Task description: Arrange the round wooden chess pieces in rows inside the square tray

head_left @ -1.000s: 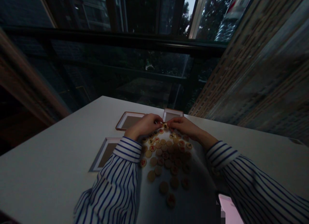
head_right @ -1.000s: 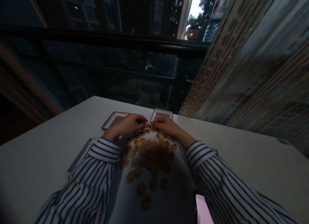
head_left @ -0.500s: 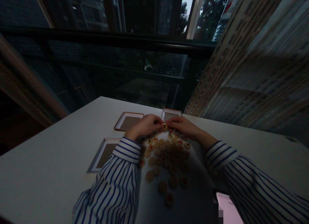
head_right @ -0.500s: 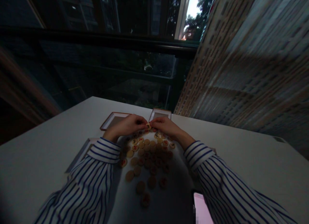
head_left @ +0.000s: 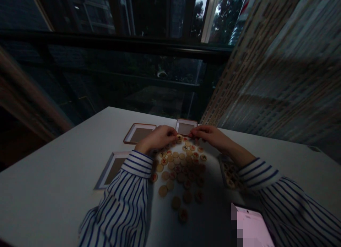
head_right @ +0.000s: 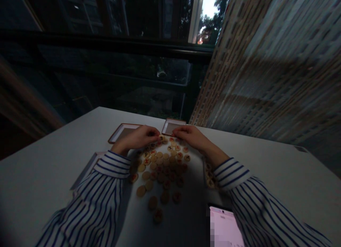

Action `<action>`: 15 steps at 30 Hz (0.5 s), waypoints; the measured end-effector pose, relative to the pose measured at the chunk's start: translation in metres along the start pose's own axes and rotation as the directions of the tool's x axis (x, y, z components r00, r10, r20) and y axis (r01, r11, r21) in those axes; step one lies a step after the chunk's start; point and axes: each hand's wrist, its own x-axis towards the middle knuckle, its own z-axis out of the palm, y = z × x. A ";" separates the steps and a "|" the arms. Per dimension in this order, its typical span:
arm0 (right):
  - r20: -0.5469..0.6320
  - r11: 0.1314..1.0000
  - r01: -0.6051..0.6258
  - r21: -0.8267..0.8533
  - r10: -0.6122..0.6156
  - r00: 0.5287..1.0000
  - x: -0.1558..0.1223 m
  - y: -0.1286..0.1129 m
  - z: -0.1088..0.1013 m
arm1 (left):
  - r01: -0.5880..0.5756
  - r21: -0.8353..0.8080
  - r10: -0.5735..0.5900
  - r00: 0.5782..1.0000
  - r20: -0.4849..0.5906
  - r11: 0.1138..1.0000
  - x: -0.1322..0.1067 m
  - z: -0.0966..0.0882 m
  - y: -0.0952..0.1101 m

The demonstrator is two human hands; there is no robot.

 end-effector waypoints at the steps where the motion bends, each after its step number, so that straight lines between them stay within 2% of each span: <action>1: -0.019 1.000 0.004 -0.004 -0.004 1.000 -0.003 -0.001 -0.003 | -0.003 -0.002 0.003 1.000 -0.004 1.000 0.000 0.000 0.001; 8: -0.086 0.997 0.017 -0.071 -0.024 0.996 -0.028 0.003 -0.019 | -0.041 -0.007 0.040 0.998 -0.045 0.999 0.000 -0.001 0.011; 15: -0.070 0.995 0.043 -0.086 -0.049 0.996 -0.045 0.018 -0.037 | -0.042 -0.029 0.042 0.999 -0.013 0.999 0.000 0.002 0.026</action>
